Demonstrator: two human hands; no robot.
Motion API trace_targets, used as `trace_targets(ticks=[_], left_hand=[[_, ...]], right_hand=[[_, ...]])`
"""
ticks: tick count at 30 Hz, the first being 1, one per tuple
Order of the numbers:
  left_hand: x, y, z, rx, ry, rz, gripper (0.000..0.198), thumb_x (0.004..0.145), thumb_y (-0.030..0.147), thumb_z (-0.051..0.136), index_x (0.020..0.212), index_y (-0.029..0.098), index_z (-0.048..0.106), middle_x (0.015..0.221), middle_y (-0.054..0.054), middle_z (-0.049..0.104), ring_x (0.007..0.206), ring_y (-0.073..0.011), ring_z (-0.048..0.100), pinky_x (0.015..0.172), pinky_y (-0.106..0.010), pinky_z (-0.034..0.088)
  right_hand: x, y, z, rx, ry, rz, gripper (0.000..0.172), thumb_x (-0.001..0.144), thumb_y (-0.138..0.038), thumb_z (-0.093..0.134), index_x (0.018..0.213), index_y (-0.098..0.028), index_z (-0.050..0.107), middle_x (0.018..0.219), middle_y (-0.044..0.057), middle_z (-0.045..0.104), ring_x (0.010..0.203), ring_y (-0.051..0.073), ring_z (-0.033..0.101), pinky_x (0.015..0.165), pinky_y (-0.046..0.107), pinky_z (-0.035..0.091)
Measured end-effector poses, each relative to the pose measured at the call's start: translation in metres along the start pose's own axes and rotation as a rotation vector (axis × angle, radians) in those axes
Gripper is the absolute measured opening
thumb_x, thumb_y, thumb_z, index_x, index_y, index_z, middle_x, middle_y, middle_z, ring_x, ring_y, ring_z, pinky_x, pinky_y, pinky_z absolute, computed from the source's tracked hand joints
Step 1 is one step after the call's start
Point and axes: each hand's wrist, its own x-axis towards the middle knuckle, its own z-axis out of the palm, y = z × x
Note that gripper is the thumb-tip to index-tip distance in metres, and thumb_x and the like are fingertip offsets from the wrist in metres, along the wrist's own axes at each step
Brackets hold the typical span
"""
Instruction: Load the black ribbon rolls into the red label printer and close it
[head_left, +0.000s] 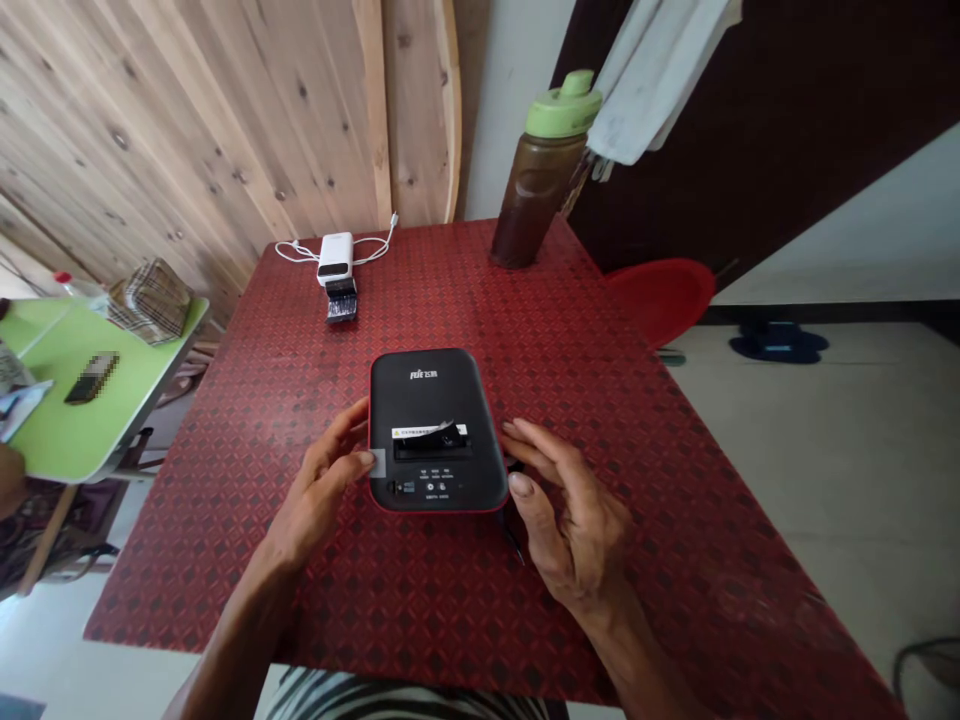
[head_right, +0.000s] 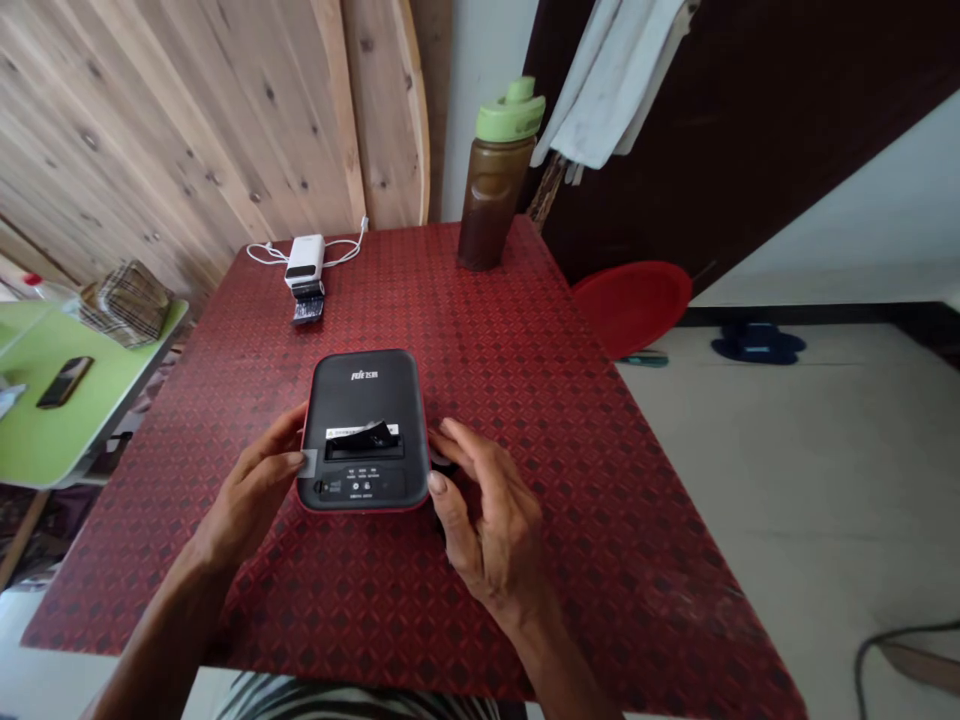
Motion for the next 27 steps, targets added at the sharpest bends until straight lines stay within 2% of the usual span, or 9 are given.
trace_targets(ticks=[3, 8, 12, 17, 22, 27], left_hand=[[-0.001, 0.003, 0.001, -0.012, -0.023, -0.019, 0.06, 0.093, 0.036, 0.072, 0.153, 0.03, 0.067, 0.159, -0.008, 0.068, 0.153, -0.0385, 0.056, 0.125, -0.055, 0.044], [-0.003, 0.012, 0.005, 0.055, -0.006, -0.034, 0.061, 0.093, 0.037, 0.076, 0.152, 0.027, 0.066, 0.156, -0.009, 0.07, 0.147, -0.0362, 0.061, 0.125, -0.055, 0.046], [-0.003, 0.016, 0.007, 0.045, -0.024, -0.018, 0.056, 0.096, 0.032, 0.072, 0.152, 0.03, 0.066, 0.16, -0.007, 0.067, 0.15, -0.0343, 0.058, 0.124, -0.051, 0.047], [-0.004, 0.014, 0.007, 0.037, -0.016, -0.029, 0.053, 0.097, 0.034, 0.073, 0.15, 0.03, 0.067, 0.158, -0.007, 0.068, 0.149, -0.0339, 0.058, 0.123, -0.05, 0.047], [-0.003, 0.009, 0.007, 0.028, -0.025, -0.012, 0.051, 0.1, 0.035, 0.071, 0.151, 0.033, 0.066, 0.157, -0.006, 0.068, 0.148, -0.0326, 0.059, 0.121, -0.048, 0.048], [-0.004, 0.005, 0.011, 0.0, 0.021, -0.031, 0.054, 0.099, 0.035, 0.07, 0.153, 0.031, 0.064, 0.157, -0.007, 0.068, 0.151, -0.0345, 0.057, 0.122, -0.051, 0.047]], right_hand=[[0.0, 0.001, 0.001, 0.007, 0.004, 0.013, 0.041, 0.111, -0.034, 0.061, 0.15, -0.021, 0.062, 0.129, 0.012, 0.082, 0.115, 0.025, 0.083, 0.101, 0.04, 0.069], [-0.002, 0.002, 0.002, 0.037, 0.011, 0.038, 0.041, 0.11, -0.034, 0.063, 0.149, -0.022, 0.063, 0.129, 0.012, 0.082, 0.114, 0.026, 0.083, 0.1, 0.042, 0.068], [0.001, 0.004, 0.0, 0.034, 0.109, 0.075, 0.038, 0.112, -0.04, 0.058, 0.145, -0.023, 0.065, 0.125, 0.011, 0.084, 0.116, 0.029, 0.082, 0.104, 0.049, 0.064], [0.009, 0.005, -0.005, -0.022, 0.222, 0.167, 0.032, 0.115, -0.042, 0.051, 0.134, -0.025, 0.07, 0.11, 0.007, 0.087, 0.107, 0.025, 0.083, 0.092, 0.041, 0.064], [0.009, 0.003, -0.005, -0.025, 0.183, 0.167, 0.032, 0.114, -0.043, 0.051, 0.133, -0.025, 0.07, 0.112, 0.007, 0.086, 0.105, 0.024, 0.082, 0.094, 0.041, 0.063], [0.007, 0.004, -0.005, -0.021, 0.17, 0.155, 0.028, 0.113, -0.04, 0.055, 0.131, -0.025, 0.071, 0.112, 0.007, 0.085, 0.105, 0.025, 0.082, 0.094, 0.043, 0.064]])
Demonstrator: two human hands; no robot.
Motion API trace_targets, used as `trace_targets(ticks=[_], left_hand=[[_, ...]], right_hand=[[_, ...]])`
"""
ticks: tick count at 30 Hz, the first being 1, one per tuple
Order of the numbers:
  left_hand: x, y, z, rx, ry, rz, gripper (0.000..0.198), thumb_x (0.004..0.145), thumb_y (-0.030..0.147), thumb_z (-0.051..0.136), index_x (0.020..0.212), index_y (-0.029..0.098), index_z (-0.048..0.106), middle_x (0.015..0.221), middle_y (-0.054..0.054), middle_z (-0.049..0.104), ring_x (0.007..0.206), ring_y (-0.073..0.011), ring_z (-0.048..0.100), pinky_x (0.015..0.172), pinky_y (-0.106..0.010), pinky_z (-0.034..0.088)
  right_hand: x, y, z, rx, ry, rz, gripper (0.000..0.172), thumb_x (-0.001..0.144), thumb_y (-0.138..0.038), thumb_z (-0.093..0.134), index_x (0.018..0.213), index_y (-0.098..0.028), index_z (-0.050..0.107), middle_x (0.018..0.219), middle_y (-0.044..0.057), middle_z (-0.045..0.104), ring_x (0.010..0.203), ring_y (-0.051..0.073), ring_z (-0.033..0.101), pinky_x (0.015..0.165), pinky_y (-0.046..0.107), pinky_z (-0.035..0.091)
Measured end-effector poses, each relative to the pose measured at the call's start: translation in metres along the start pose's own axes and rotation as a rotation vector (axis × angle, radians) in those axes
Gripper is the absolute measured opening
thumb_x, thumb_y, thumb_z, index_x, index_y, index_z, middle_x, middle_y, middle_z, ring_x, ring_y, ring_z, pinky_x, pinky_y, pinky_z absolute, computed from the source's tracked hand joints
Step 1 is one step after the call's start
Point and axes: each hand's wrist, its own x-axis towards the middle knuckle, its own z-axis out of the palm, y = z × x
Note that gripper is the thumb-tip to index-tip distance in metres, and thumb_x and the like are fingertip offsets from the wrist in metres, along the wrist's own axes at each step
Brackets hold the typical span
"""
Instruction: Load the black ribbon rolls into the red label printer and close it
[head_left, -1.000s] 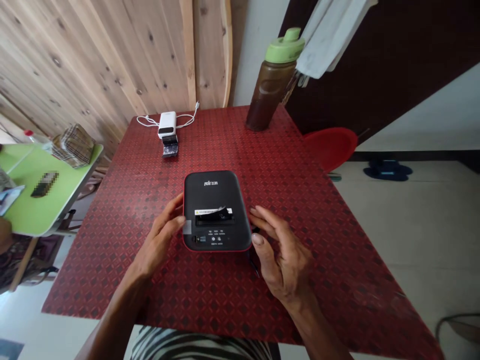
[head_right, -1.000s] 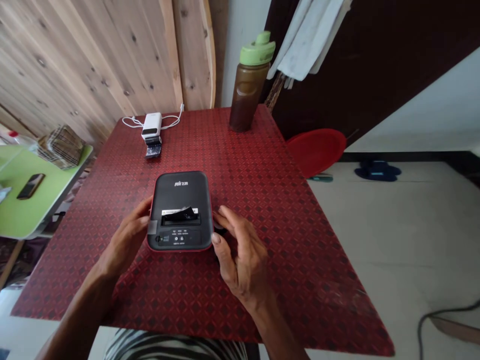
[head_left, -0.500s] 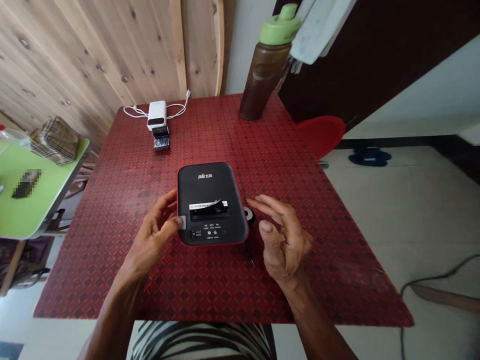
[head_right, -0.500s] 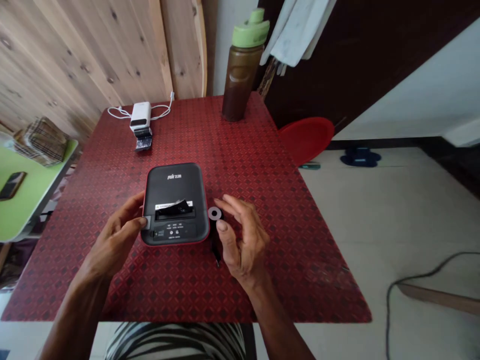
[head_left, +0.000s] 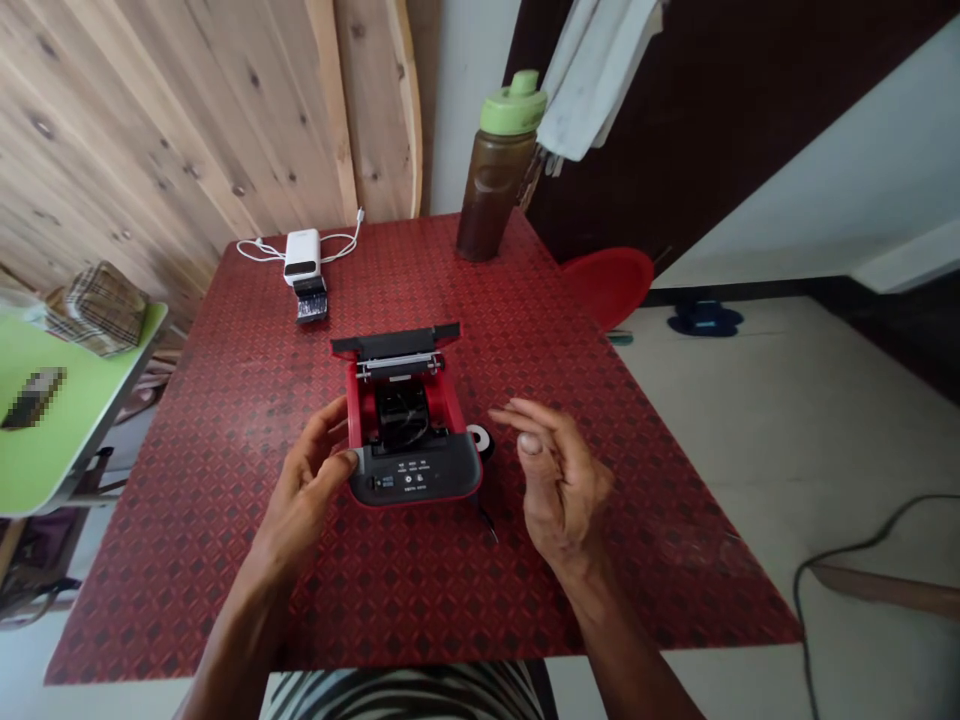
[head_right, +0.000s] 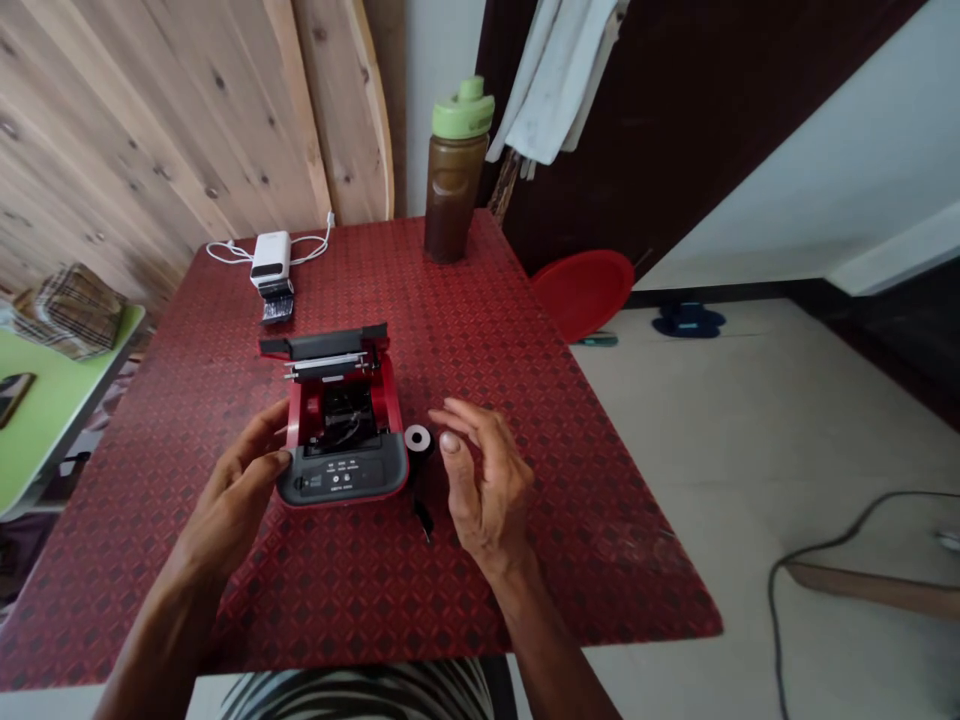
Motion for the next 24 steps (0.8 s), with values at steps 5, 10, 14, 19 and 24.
trace_targets(ticks=[5, 10, 14, 19, 24], left_hand=[[-0.001, -0.001, -0.007, 0.015, -0.019, 0.003, 0.056, 0.099, 0.041, 0.071, 0.154, 0.032, 0.064, 0.164, -0.008, 0.063, 0.156, -0.037, 0.051, 0.13, -0.056, 0.038], [0.001, -0.001, -0.012, 0.007, -0.06, 0.012, 0.057, 0.099, 0.044, 0.074, 0.153, 0.031, 0.064, 0.164, -0.009, 0.062, 0.157, -0.0382, 0.05, 0.13, -0.057, 0.039], [-0.002, -0.006, -0.011, -0.03, -0.068, 0.019, 0.054, 0.105, 0.048, 0.068, 0.156, 0.03, 0.063, 0.166, -0.009, 0.061, 0.157, -0.0375, 0.051, 0.131, -0.057, 0.037], [-0.007, -0.005, -0.011, -0.043, -0.063, 0.024, 0.057, 0.106, 0.053, 0.067, 0.158, 0.028, 0.062, 0.167, -0.011, 0.06, 0.157, -0.0372, 0.052, 0.131, -0.056, 0.039], [-0.006, -0.006, -0.012, -0.011, -0.041, 0.015, 0.053, 0.106, 0.054, 0.066, 0.154, 0.03, 0.065, 0.163, -0.009, 0.064, 0.154, -0.0372, 0.055, 0.13, -0.055, 0.04]], right_hand=[[0.028, -0.019, -0.002, -0.083, -0.107, -0.183, 0.02, 0.11, -0.024, 0.062, 0.122, -0.028, 0.078, 0.113, 0.005, 0.085, 0.107, 0.024, 0.08, 0.099, 0.044, 0.064], [0.082, -0.058, 0.023, -0.402, -0.634, -0.41, 0.023, 0.107, -0.009, 0.062, 0.111, -0.021, 0.081, 0.113, 0.009, 0.085, 0.108, 0.026, 0.076, 0.097, 0.043, 0.061], [0.111, -0.082, 0.046, -0.664, -0.874, -0.42, 0.02, 0.104, -0.006, 0.064, 0.109, -0.017, 0.081, 0.109, 0.011, 0.084, 0.099, 0.026, 0.076, 0.087, 0.038, 0.057], [0.109, -0.089, 0.046, -0.735, -0.888, -0.364, 0.017, 0.106, -0.01, 0.064, 0.104, -0.018, 0.078, 0.104, 0.009, 0.082, 0.088, 0.022, 0.075, 0.073, 0.034, 0.051], [0.1, -0.082, 0.046, -0.66, -0.902, -0.365, 0.016, 0.106, -0.009, 0.066, 0.106, -0.018, 0.079, 0.111, 0.008, 0.083, 0.102, 0.024, 0.076, 0.089, 0.037, 0.058]])
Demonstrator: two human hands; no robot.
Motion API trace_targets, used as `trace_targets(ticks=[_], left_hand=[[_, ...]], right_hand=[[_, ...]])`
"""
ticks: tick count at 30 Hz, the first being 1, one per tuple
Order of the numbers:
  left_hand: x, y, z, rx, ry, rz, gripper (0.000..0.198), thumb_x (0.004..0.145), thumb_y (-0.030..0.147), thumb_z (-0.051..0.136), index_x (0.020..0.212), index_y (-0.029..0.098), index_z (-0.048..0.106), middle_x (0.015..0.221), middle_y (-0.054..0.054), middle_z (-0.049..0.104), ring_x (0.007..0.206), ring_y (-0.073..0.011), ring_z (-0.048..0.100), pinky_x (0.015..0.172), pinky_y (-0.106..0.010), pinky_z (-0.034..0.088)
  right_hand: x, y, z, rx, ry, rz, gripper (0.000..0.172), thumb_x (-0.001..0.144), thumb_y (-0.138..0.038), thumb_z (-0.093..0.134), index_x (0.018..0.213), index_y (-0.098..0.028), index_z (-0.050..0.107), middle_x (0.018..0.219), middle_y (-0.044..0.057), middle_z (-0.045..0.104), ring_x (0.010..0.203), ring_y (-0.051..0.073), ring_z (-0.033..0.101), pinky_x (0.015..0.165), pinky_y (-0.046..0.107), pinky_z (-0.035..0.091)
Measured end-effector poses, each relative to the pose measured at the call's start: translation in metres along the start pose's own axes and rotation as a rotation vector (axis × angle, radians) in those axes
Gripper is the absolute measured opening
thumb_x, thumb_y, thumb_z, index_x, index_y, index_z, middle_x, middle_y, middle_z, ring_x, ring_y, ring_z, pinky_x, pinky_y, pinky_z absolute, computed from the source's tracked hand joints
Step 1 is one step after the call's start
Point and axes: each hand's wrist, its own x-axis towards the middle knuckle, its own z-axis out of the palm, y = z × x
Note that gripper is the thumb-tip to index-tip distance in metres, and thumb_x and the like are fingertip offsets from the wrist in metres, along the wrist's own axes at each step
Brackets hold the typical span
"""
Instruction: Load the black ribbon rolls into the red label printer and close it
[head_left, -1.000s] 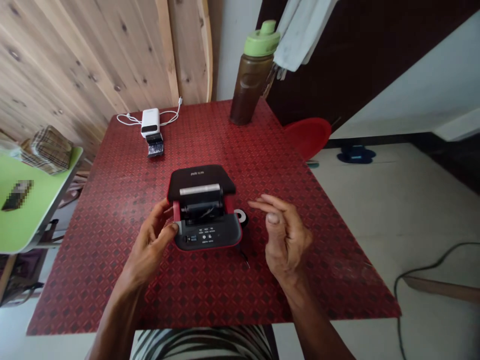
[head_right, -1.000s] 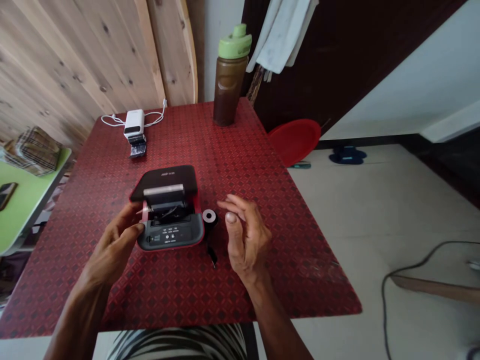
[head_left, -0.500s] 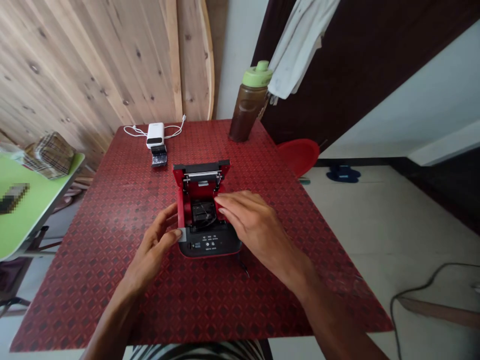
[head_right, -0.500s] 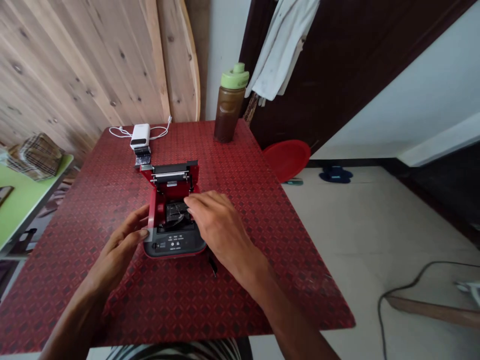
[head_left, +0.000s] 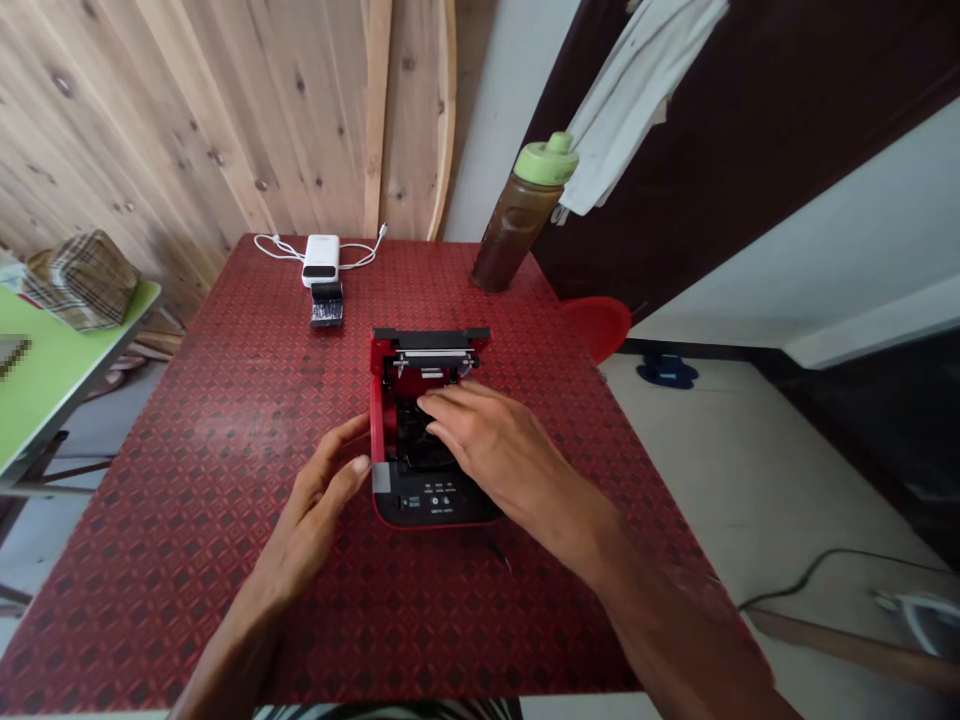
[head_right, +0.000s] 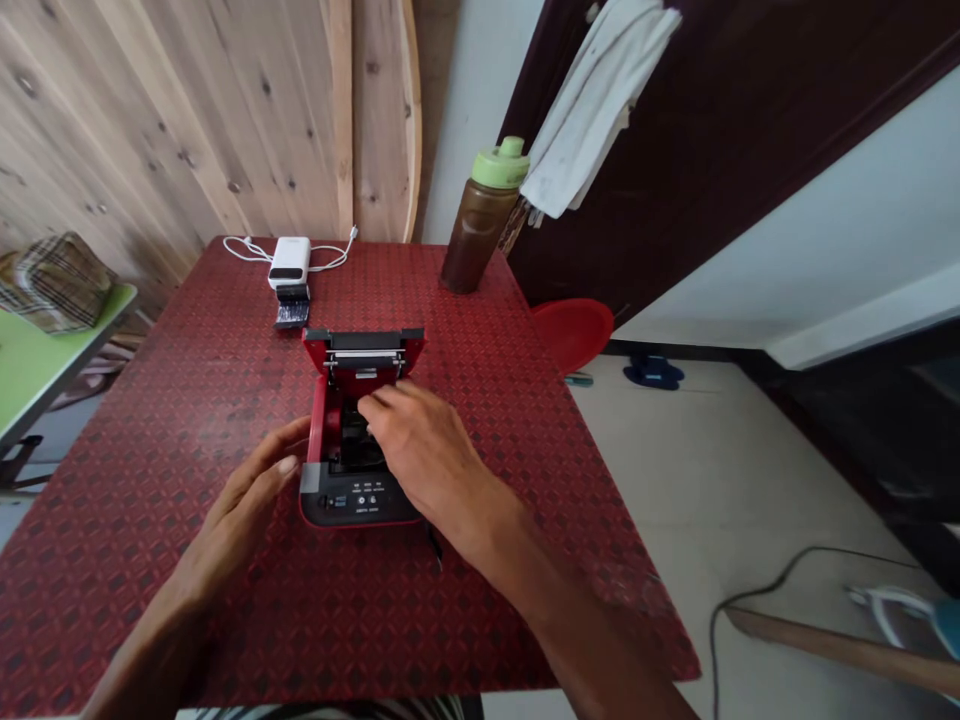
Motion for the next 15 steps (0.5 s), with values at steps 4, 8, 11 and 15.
trace_targets(ticks=[4, 8, 11, 15], left_hand=[[0.002, -0.004, -0.002, 0.019, 0.01, 0.008, 0.051, 0.108, 0.052, 0.064, 0.153, 0.03, 0.066, 0.163, -0.008, 0.064, 0.155, -0.0362, 0.054, 0.131, -0.052, 0.038], [0.004, -0.002, -0.002, 0.053, 0.047, -0.015, 0.05, 0.106, 0.054, 0.065, 0.149, 0.027, 0.069, 0.161, -0.009, 0.065, 0.154, -0.0368, 0.054, 0.131, -0.053, 0.036], [0.004, 0.001, -0.001, 0.085, 0.061, -0.017, 0.051, 0.104, 0.057, 0.067, 0.145, 0.027, 0.071, 0.16, -0.008, 0.067, 0.154, -0.0377, 0.054, 0.13, -0.052, 0.037], [0.003, 0.003, 0.0, 0.117, 0.059, -0.02, 0.051, 0.104, 0.059, 0.067, 0.145, 0.029, 0.071, 0.159, -0.007, 0.067, 0.152, -0.0377, 0.055, 0.128, -0.051, 0.039]], right_hand=[[0.017, -0.002, 0.003, -0.064, -0.13, -0.036, 0.02, 0.105, -0.006, 0.063, 0.112, -0.014, 0.08, 0.117, 0.013, 0.083, 0.116, 0.028, 0.075, 0.095, 0.04, 0.06], [0.028, -0.011, 0.001, -0.069, -0.148, -0.027, 0.024, 0.105, -0.003, 0.059, 0.112, -0.01, 0.08, 0.117, 0.017, 0.082, 0.115, 0.03, 0.075, 0.087, 0.038, 0.059], [0.029, -0.015, -0.002, -0.073, -0.142, -0.005, 0.03, 0.105, 0.0, 0.054, 0.112, -0.009, 0.081, 0.117, 0.02, 0.081, 0.109, 0.029, 0.077, 0.082, 0.037, 0.058], [0.029, -0.014, -0.003, -0.082, -0.129, 0.032, 0.035, 0.102, 0.003, 0.051, 0.117, -0.009, 0.079, 0.116, 0.021, 0.081, 0.1, 0.027, 0.078, 0.077, 0.035, 0.057]])
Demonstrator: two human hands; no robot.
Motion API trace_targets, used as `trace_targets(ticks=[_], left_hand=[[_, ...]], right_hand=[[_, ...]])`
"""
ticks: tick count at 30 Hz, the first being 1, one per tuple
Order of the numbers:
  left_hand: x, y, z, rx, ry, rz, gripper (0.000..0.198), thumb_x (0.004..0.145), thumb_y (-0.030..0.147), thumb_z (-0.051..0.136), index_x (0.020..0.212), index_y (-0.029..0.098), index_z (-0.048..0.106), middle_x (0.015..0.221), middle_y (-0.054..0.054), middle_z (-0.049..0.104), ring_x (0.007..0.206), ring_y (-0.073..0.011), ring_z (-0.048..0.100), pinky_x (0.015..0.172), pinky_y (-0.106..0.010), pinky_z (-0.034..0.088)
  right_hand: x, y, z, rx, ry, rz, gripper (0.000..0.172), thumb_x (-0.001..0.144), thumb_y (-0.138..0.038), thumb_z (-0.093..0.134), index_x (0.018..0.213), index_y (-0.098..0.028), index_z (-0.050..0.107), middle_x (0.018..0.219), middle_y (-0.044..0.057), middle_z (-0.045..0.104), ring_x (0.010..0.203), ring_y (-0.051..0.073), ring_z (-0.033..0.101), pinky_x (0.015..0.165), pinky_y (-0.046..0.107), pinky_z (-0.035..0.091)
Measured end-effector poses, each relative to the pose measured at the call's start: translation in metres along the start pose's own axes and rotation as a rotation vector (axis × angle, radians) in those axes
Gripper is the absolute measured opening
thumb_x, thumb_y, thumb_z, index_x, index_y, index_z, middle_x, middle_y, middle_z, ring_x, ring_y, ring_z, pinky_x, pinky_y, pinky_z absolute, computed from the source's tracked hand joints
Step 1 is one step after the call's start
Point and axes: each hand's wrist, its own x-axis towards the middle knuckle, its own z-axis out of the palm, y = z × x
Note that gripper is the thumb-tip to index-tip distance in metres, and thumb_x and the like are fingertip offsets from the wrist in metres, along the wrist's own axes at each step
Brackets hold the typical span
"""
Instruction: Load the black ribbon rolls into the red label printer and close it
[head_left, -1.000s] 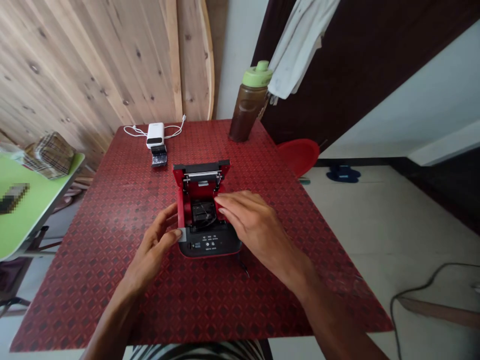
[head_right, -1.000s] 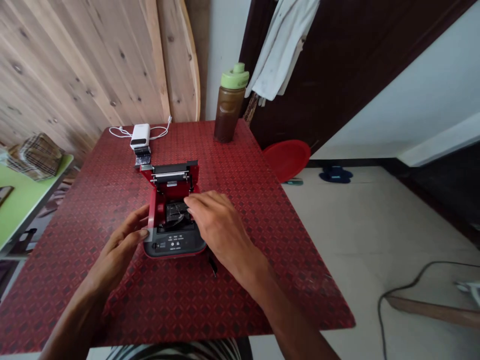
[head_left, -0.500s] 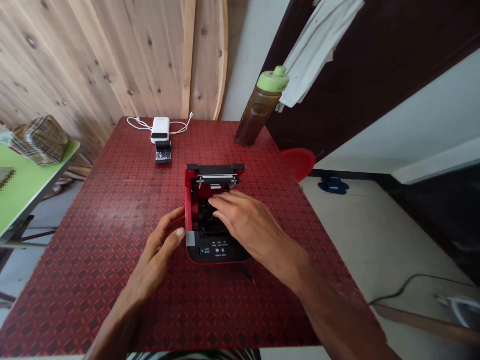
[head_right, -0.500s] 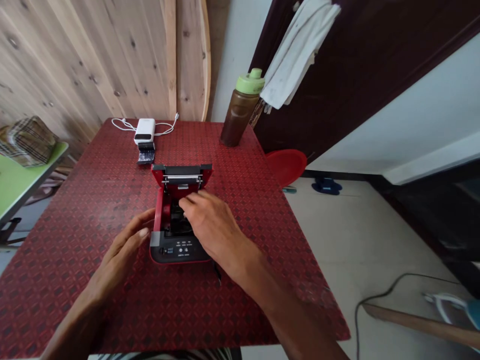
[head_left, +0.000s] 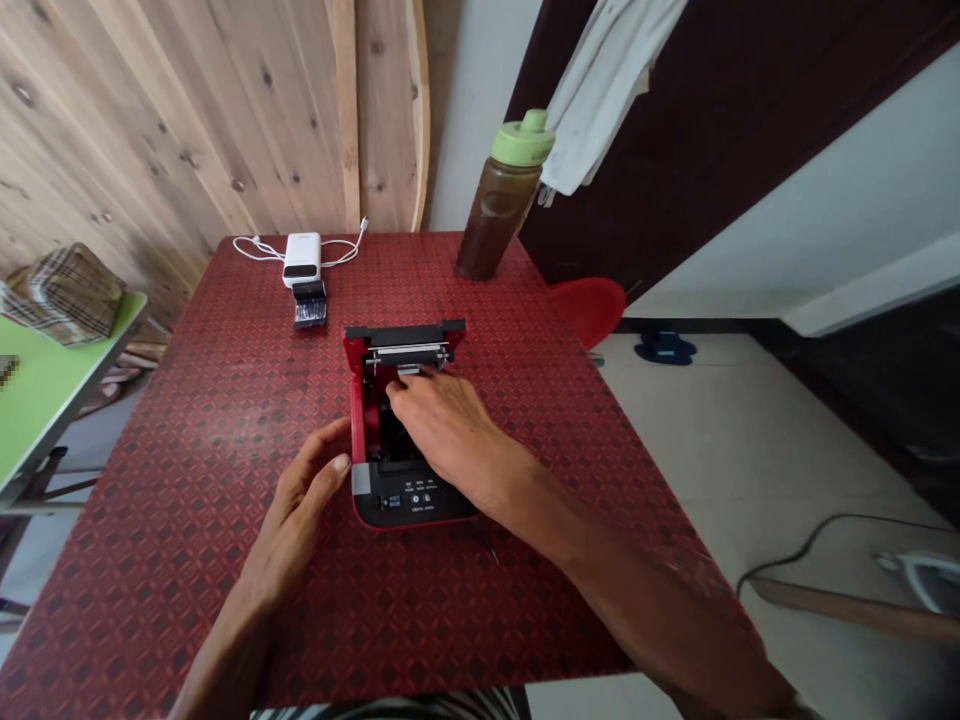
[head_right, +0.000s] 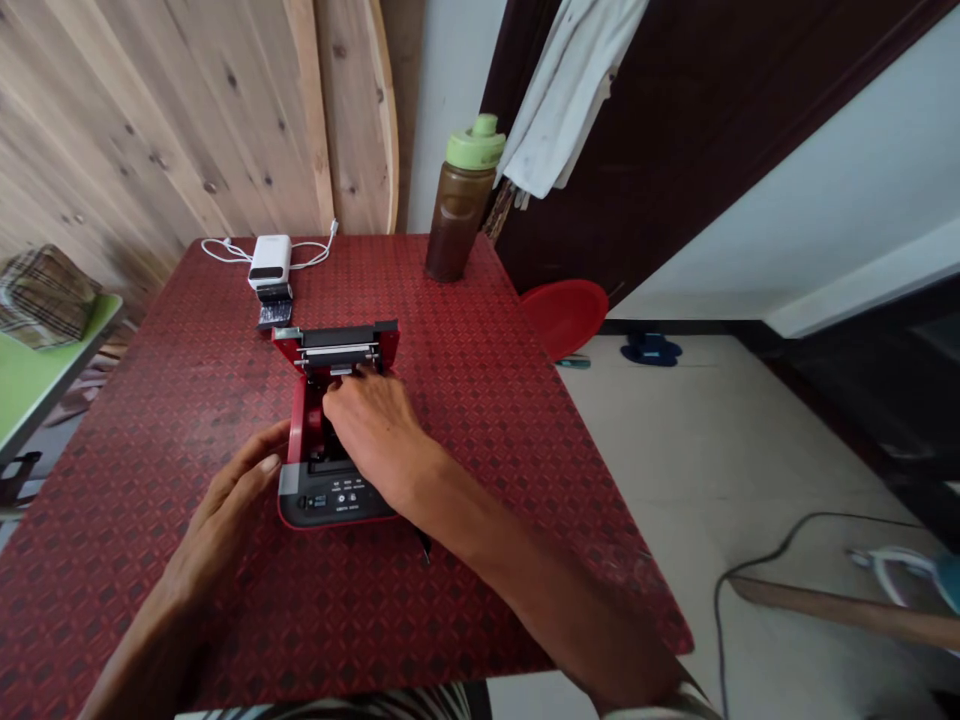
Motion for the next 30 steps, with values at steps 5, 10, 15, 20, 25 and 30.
trace_targets(ticks=[5, 10, 15, 20, 25, 30], left_hand=[[0.0, -0.003, 0.001, 0.012, 0.007, 0.013, 0.051, 0.104, 0.058, 0.067, 0.146, 0.029, 0.071, 0.158, -0.007, 0.068, 0.152, -0.0373, 0.055, 0.128, -0.051, 0.041], [0.001, -0.004, 0.002, -0.012, 0.003, 0.009, 0.052, 0.104, 0.058, 0.067, 0.147, 0.03, 0.07, 0.156, -0.008, 0.07, 0.148, -0.0375, 0.06, 0.127, -0.052, 0.042], [0.001, -0.006, 0.001, 0.002, 0.007, 0.029, 0.05, 0.104, 0.057, 0.067, 0.144, 0.029, 0.072, 0.155, -0.007, 0.07, 0.149, -0.0373, 0.059, 0.127, -0.052, 0.042], [0.002, -0.004, 0.002, 0.027, 0.01, 0.048, 0.048, 0.105, 0.057, 0.066, 0.144, 0.029, 0.072, 0.157, -0.007, 0.069, 0.151, -0.0368, 0.056, 0.128, -0.052, 0.041], [0.001, -0.004, 0.002, 0.001, 0.006, 0.029, 0.049, 0.104, 0.057, 0.067, 0.144, 0.03, 0.071, 0.156, -0.007, 0.069, 0.151, -0.0369, 0.057, 0.128, -0.052, 0.041], [0.001, -0.005, 0.001, -0.01, -0.004, -0.009, 0.052, 0.104, 0.059, 0.065, 0.147, 0.03, 0.069, 0.157, -0.008, 0.068, 0.148, -0.0384, 0.06, 0.126, -0.053, 0.043]], right_hand=[[0.002, 0.004, 0.004, 0.0, -0.007, -0.008, 0.036, 0.1, 0.004, 0.051, 0.117, -0.011, 0.078, 0.113, 0.02, 0.08, 0.095, 0.028, 0.079, 0.075, 0.035, 0.056], [0.001, 0.002, 0.006, -0.006, -0.008, -0.007, 0.033, 0.101, 0.001, 0.052, 0.118, -0.012, 0.077, 0.118, 0.02, 0.079, 0.098, 0.027, 0.077, 0.077, 0.035, 0.053], [0.002, -0.001, 0.0, -0.013, -0.025, 0.031, 0.037, 0.1, 0.0, 0.052, 0.13, -0.011, 0.073, 0.111, 0.019, 0.081, 0.093, 0.027, 0.078, 0.072, 0.034, 0.052], [-0.006, -0.008, -0.008, -0.02, -0.022, 0.051, 0.039, 0.1, 0.0, 0.054, 0.134, -0.012, 0.07, 0.105, 0.016, 0.082, 0.085, 0.027, 0.079, 0.066, 0.035, 0.05], [-0.042, 0.002, -0.015, 0.1, 0.201, 0.054, 0.023, 0.098, -0.008, 0.062, 0.116, -0.019, 0.072, 0.104, 0.009, 0.08, 0.077, 0.021, 0.076, 0.063, 0.032, 0.049], [-0.075, 0.06, -0.014, 0.533, 0.635, 0.183, 0.02, 0.088, -0.025, 0.077, 0.108, -0.025, 0.073, 0.067, -0.007, 0.065, 0.054, 0.013, 0.058, 0.057, 0.028, 0.046]])
